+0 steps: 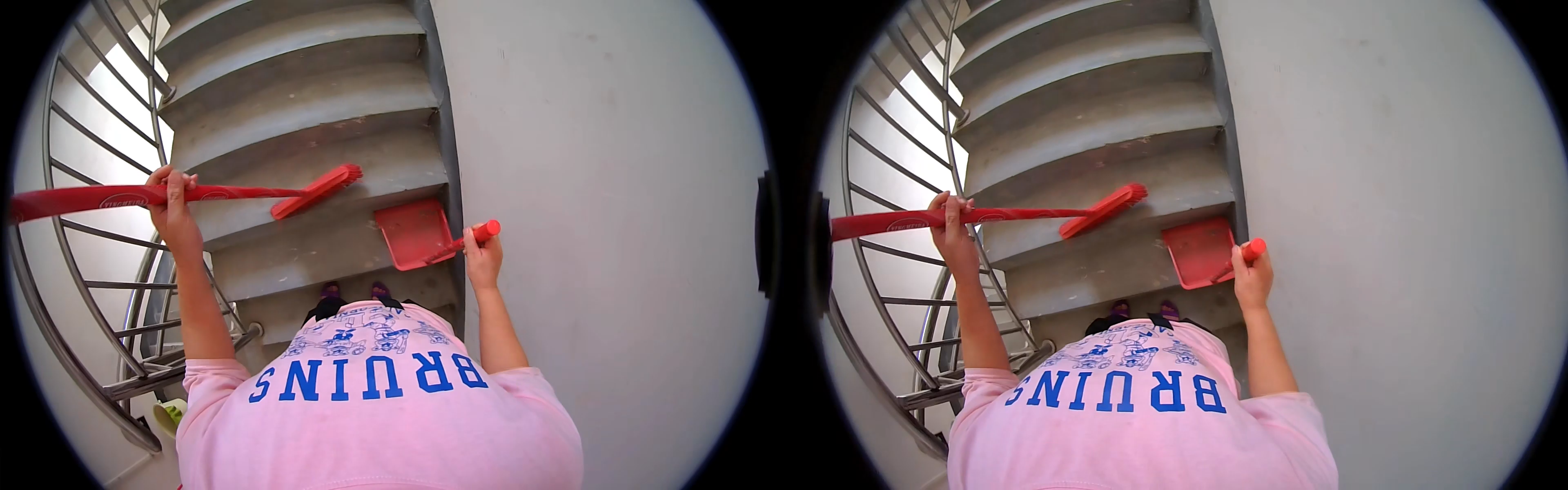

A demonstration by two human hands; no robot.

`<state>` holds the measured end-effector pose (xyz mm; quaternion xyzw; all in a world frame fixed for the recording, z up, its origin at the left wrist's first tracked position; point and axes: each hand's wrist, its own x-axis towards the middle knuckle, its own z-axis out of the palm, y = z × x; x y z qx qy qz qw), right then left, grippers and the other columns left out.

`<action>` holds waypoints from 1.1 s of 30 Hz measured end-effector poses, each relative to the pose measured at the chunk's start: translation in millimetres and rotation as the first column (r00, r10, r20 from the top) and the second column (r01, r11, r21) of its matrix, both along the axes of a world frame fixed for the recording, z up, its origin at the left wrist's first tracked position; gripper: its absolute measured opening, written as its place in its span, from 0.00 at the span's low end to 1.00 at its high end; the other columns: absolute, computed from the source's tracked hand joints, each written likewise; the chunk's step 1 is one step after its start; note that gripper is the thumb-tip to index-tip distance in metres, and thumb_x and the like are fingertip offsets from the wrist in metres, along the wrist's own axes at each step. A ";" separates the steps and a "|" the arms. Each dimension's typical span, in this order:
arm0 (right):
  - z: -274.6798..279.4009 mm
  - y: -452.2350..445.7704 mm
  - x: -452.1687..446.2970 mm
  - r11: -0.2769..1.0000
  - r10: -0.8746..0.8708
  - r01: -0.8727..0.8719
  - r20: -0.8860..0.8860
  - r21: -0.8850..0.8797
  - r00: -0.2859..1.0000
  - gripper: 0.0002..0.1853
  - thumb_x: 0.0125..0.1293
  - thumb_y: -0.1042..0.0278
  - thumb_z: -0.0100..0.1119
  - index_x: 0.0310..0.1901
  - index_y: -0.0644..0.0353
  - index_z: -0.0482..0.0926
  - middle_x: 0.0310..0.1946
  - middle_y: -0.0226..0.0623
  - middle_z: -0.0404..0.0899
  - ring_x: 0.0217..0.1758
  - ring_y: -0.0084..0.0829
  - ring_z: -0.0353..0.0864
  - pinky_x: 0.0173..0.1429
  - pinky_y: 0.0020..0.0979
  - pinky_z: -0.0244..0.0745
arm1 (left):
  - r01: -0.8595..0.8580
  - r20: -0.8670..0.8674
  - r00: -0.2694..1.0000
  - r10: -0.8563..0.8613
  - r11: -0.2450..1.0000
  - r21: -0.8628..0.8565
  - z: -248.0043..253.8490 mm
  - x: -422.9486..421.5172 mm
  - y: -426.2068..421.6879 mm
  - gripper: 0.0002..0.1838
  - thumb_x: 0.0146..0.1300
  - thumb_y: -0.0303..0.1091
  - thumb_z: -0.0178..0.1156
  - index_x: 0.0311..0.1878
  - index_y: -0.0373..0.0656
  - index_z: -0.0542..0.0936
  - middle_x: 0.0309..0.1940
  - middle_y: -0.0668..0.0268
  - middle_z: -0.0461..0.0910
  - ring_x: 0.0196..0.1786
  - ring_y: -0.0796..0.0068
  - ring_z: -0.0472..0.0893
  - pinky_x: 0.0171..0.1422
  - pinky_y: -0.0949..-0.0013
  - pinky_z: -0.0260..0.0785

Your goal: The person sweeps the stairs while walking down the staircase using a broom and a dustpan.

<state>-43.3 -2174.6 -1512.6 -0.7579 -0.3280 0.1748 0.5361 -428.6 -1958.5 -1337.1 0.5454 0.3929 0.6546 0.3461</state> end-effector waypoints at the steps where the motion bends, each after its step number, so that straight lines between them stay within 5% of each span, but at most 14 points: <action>1: 1.2 -1.3 -1.5 1.000 -0.008 0.008 -0.023 -0.004 1.000 0.09 0.59 0.67 0.61 0.33 0.60 0.71 0.25 0.32 0.73 0.29 0.27 0.73 0.39 0.29 0.70 | 0.033 0.042 0.999 -0.032 0.999 -0.007 0.1 1.3 0.8 0.10 0.65 0.31 0.55 0.47 0.37 0.71 0.33 0.66 0.73 0.38 0.77 0.74 0.55 0.67 0.70; 5: 9.7 -5.5 -3.2 1.000 0.006 -0.002 -0.242 0.017 0.970 0.09 0.59 0.68 0.62 0.33 0.60 0.71 0.25 0.29 0.73 0.30 0.23 0.73 0.39 0.27 0.70 | -0.023 0.060 0.998 0.025 0.999 -0.025 20.8 6.2 2.3 0.09 0.64 0.29 0.56 0.45 0.39 0.71 0.35 0.65 0.73 0.39 0.74 0.74 0.52 0.66 0.69; 11: -3.3 -20.0 6.1 1.000 -0.004 0.002 -0.256 -0.010 0.967 0.15 0.57 0.69 0.65 0.44 0.62 0.73 0.32 0.30 0.74 0.37 0.23 0.74 0.44 0.26 0.71 | -0.136 0.035 0.991 0.133 0.983 0.119 63.6 16.9 9.1 0.09 0.60 0.31 0.62 0.41 0.41 0.74 0.35 0.69 0.74 0.38 0.77 0.75 0.46 0.74 0.68; 15: -7.6 -28.8 11.7 1.000 0.027 -0.027 -0.273 0.004 0.962 0.21 0.55 0.68 0.66 0.49 0.62 0.72 0.36 0.32 0.75 0.39 0.24 0.74 0.45 0.27 0.72 | -0.113 -0.234 0.964 0.131 0.990 0.086 50.6 37.9 23.0 0.06 0.61 0.35 0.62 0.38 0.45 0.77 0.30 0.74 0.72 0.34 0.83 0.69 0.40 0.78 0.61; 18: -7.1 -35.8 15.1 0.996 0.001 -0.022 -0.230 -0.086 0.973 0.22 0.55 0.69 0.65 0.51 0.61 0.71 0.38 0.33 0.76 0.39 0.25 0.76 0.45 0.28 0.73 | 0.041 -0.209 0.978 -0.009 0.988 0.150 8.6 64.9 40.1 0.07 0.58 0.33 0.65 0.34 0.44 0.76 0.26 0.79 0.71 0.29 0.89 0.66 0.33 0.82 0.59; 21: 33.9 -38.4 2.7 0.986 -0.015 -0.033 -0.286 -0.164 0.958 0.22 0.57 0.69 0.62 0.53 0.59 0.70 0.39 0.33 0.75 0.37 0.26 0.76 0.42 0.28 0.73 | -0.008 -0.275 0.960 0.044 0.991 0.131 -44.7 80.1 45.6 0.08 0.58 0.32 0.65 0.33 0.42 0.75 0.24 0.78 0.69 0.27 0.87 0.65 0.33 0.81 0.60; 27: 53.7 -79.2 6.2 0.870 -0.134 0.245 0.273 -0.428 0.953 0.18 0.61 0.67 0.56 0.53 0.57 0.70 0.42 0.31 0.74 0.31 0.23 0.75 0.37 0.27 0.71 | 0.229 -0.375 0.895 -0.242 0.970 -0.080 -77.8 86.4 49.3 0.09 0.55 0.31 0.66 0.34 0.41 0.75 0.23 0.77 0.67 0.27 0.86 0.64 0.32 0.79 0.60; 30: 135.0 -66.1 -9.4 0.942 -0.331 0.317 -0.142 -0.111 0.933 0.18 0.63 0.67 0.54 0.54 0.58 0.70 0.46 0.32 0.74 0.34 0.24 0.75 0.41 0.30 0.70 | 0.393 -0.484 0.789 -0.379 0.916 -0.078 -83.0 99.7 44.5 0.10 0.51 0.29 0.67 0.35 0.41 0.76 0.24 0.72 0.71 0.28 0.77 0.69 0.34 0.73 0.63; 33: 203.2 -28.7 -36.2 0.931 -0.108 0.162 -0.178 0.328 0.978 0.19 0.67 0.60 0.48 0.56 0.59 0.68 0.47 0.35 0.74 0.43 0.28 0.74 0.50 0.31 0.69 | 0.524 -0.683 0.612 -0.399 0.851 -0.028 -83.3 104.1 30.0 0.11 0.46 0.26 0.65 0.34 0.42 0.77 0.29 0.60 0.76 0.36 0.56 0.74 0.40 0.60 0.66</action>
